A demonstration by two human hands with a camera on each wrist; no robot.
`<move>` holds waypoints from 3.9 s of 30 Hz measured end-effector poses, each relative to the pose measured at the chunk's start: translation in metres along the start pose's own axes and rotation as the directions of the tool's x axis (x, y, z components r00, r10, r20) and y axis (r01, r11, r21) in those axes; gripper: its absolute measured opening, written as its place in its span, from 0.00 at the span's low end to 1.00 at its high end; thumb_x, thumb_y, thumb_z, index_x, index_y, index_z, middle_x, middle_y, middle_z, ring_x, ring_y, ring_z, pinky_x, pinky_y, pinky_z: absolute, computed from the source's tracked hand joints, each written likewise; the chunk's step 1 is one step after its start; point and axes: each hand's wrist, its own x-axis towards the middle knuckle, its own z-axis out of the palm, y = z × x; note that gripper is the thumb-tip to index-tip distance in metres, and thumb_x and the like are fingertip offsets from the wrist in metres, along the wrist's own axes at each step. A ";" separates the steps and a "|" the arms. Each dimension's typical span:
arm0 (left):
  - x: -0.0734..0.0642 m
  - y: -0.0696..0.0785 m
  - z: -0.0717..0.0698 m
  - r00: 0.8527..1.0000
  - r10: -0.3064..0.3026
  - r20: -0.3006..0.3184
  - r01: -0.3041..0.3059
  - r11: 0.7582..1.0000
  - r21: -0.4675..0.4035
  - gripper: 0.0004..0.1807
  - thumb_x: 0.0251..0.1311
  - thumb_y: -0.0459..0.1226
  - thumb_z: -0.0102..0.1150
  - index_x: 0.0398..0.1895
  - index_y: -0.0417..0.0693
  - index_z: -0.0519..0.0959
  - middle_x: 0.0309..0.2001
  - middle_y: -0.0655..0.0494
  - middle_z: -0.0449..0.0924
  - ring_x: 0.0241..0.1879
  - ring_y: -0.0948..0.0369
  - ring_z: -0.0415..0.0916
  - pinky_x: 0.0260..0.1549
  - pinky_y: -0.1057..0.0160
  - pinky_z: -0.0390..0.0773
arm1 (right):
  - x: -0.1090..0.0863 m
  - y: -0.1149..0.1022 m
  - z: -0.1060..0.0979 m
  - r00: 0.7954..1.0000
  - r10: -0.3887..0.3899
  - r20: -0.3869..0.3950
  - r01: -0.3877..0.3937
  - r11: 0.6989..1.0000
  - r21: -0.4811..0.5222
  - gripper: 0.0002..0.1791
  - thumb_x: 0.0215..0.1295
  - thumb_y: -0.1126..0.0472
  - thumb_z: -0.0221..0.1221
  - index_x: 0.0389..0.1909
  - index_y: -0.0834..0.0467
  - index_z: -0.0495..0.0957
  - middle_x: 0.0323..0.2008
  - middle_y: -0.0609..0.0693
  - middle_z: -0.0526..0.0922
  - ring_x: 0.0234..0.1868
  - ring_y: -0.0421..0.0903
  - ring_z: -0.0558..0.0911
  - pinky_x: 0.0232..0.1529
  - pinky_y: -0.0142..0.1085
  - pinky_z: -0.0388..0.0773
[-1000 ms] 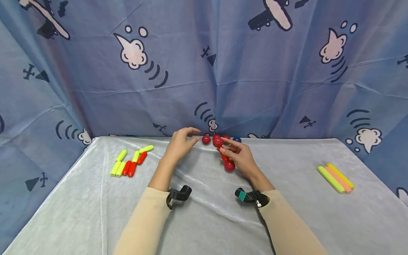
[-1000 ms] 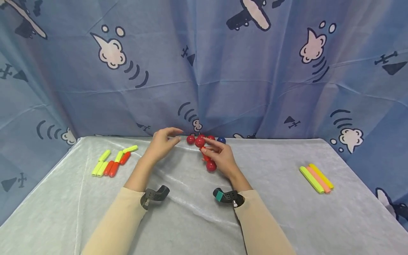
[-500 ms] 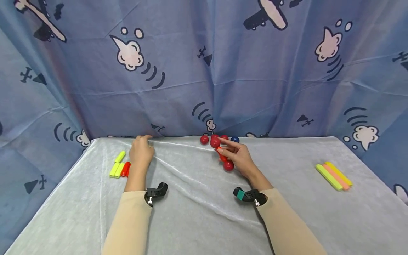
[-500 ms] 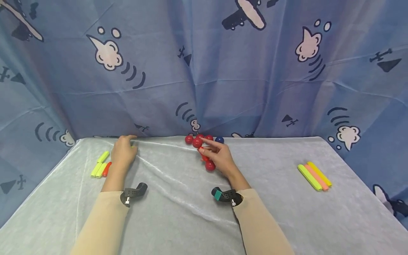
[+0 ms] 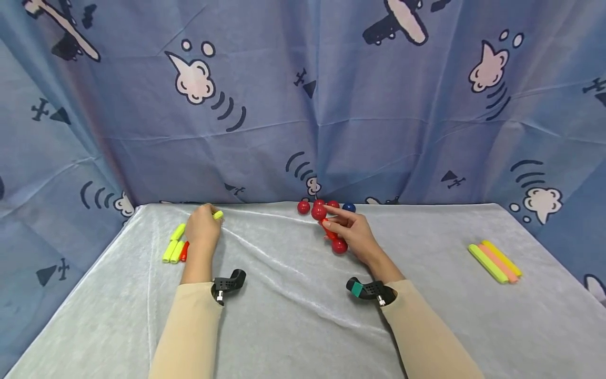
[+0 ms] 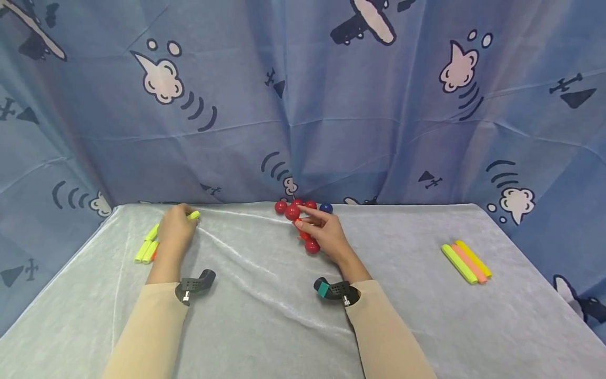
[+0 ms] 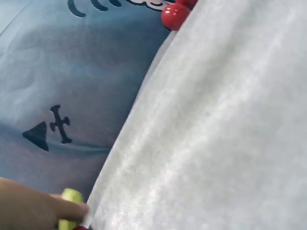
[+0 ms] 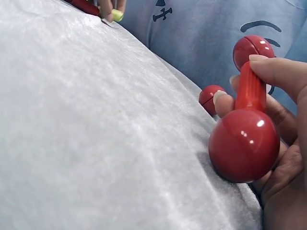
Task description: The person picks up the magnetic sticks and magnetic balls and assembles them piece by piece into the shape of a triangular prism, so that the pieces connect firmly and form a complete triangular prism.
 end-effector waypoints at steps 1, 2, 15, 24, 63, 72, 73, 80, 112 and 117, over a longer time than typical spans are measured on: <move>0.001 0.001 0.001 1.000 -0.002 -0.026 0.002 1.000 -0.020 0.14 0.67 0.35 0.57 0.54 0.42 0.81 0.54 0.36 0.83 0.53 0.36 0.80 0.48 0.40 0.78 | 0.000 0.000 0.000 1.000 0.000 -0.002 0.000 1.000 -0.003 0.27 0.68 0.59 0.65 0.68 0.55 0.75 0.52 0.62 0.86 0.30 0.42 0.88 0.40 0.34 0.87; 0.002 0.001 0.001 0.998 -0.001 -0.055 -0.002 0.999 -0.047 0.14 0.68 0.35 0.58 0.54 0.43 0.80 0.54 0.37 0.83 0.53 0.37 0.80 0.47 0.40 0.78 | 0.000 0.000 0.000 1.000 0.002 -0.004 -0.002 1.000 -0.007 0.27 0.68 0.59 0.65 0.68 0.55 0.75 0.52 0.63 0.86 0.30 0.42 0.88 0.40 0.33 0.87; -0.002 0.057 0.021 0.957 0.288 0.036 -0.181 0.690 -0.701 0.17 0.65 0.34 0.65 0.54 0.34 0.81 0.46 0.35 0.87 0.36 0.60 0.87 0.36 0.69 0.86 | 0.000 0.000 -0.001 1.000 -0.008 -0.014 0.008 0.999 0.053 0.27 0.68 0.61 0.64 0.68 0.56 0.74 0.46 0.51 0.89 0.36 0.44 0.89 0.40 0.37 0.88; -0.023 0.098 0.043 0.822 0.492 0.287 -0.168 0.691 -0.703 0.16 0.65 0.32 0.65 0.53 0.31 0.82 0.46 0.36 0.87 0.36 0.59 0.88 0.37 0.63 0.87 | -0.003 -0.002 0.001 0.999 0.000 -0.050 0.002 0.999 0.046 0.28 0.70 0.62 0.62 0.71 0.57 0.71 0.54 0.65 0.84 0.32 0.41 0.90 0.40 0.34 0.87; -0.039 0.109 0.058 0.863 0.427 0.271 -0.221 0.800 -0.557 0.17 0.64 0.35 0.65 0.55 0.37 0.82 0.51 0.41 0.86 0.47 0.48 0.86 0.47 0.58 0.85 | 0.003 0.000 -0.004 0.983 0.100 -0.155 -0.028 0.913 0.407 0.24 0.68 0.72 0.59 0.63 0.67 0.68 0.38 0.45 0.82 0.29 0.39 0.85 0.37 0.29 0.86; -0.022 0.103 0.053 0.908 0.330 0.257 -0.187 0.870 -0.456 0.16 0.68 0.39 0.61 0.53 0.39 0.83 0.49 0.42 0.86 0.49 0.48 0.84 0.49 0.55 0.81 | 0.008 0.002 -0.010 0.943 0.118 -0.310 0.070 0.843 0.533 0.12 0.64 0.77 0.60 0.41 0.58 0.76 0.42 0.49 0.75 0.35 0.41 0.84 0.43 0.30 0.86; -0.022 0.104 0.055 0.912 0.321 0.255 -0.190 0.882 -0.431 0.16 0.68 0.40 0.61 0.53 0.40 0.83 0.49 0.43 0.86 0.51 0.49 0.83 0.51 0.53 0.80 | 0.007 0.003 -0.009 0.948 0.114 -0.299 0.053 0.866 0.497 0.13 0.64 0.76 0.61 0.45 0.59 0.76 0.42 0.48 0.75 0.36 0.40 0.84 0.43 0.29 0.86; -0.016 0.120 0.071 0.911 0.355 0.209 -0.285 0.909 -0.304 0.24 0.62 0.41 0.68 0.60 0.42 0.79 0.54 0.43 0.84 0.56 0.49 0.79 0.61 0.50 0.76 | 0.004 0.007 -0.001 0.966 0.029 -0.258 0.005 0.991 0.130 0.26 0.63 0.68 0.67 0.62 0.63 0.77 0.42 0.39 0.81 0.46 0.37 0.77 0.44 0.21 0.80; -0.034 0.140 0.067 0.856 0.473 0.209 -0.222 0.701 -0.678 0.19 0.62 0.37 0.69 0.56 0.43 0.82 0.53 0.44 0.86 0.48 0.49 0.86 0.49 0.57 0.86 | 0.001 0.003 0.001 0.984 -0.099 -0.148 0.065 0.973 -0.221 0.19 0.61 0.60 0.71 0.53 0.59 0.83 0.48 0.60 0.86 0.40 0.44 0.81 0.41 0.26 0.79; -0.035 0.140 0.064 0.834 0.491 0.251 -0.223 0.717 -0.660 0.25 0.62 0.38 0.69 0.62 0.43 0.78 0.58 0.43 0.83 0.51 0.47 0.85 0.51 0.55 0.85 | 0.000 0.003 0.001 0.984 -0.102 -0.143 0.065 0.968 -0.242 0.20 0.61 0.60 0.70 0.53 0.59 0.83 0.47 0.59 0.85 0.41 0.45 0.81 0.42 0.26 0.79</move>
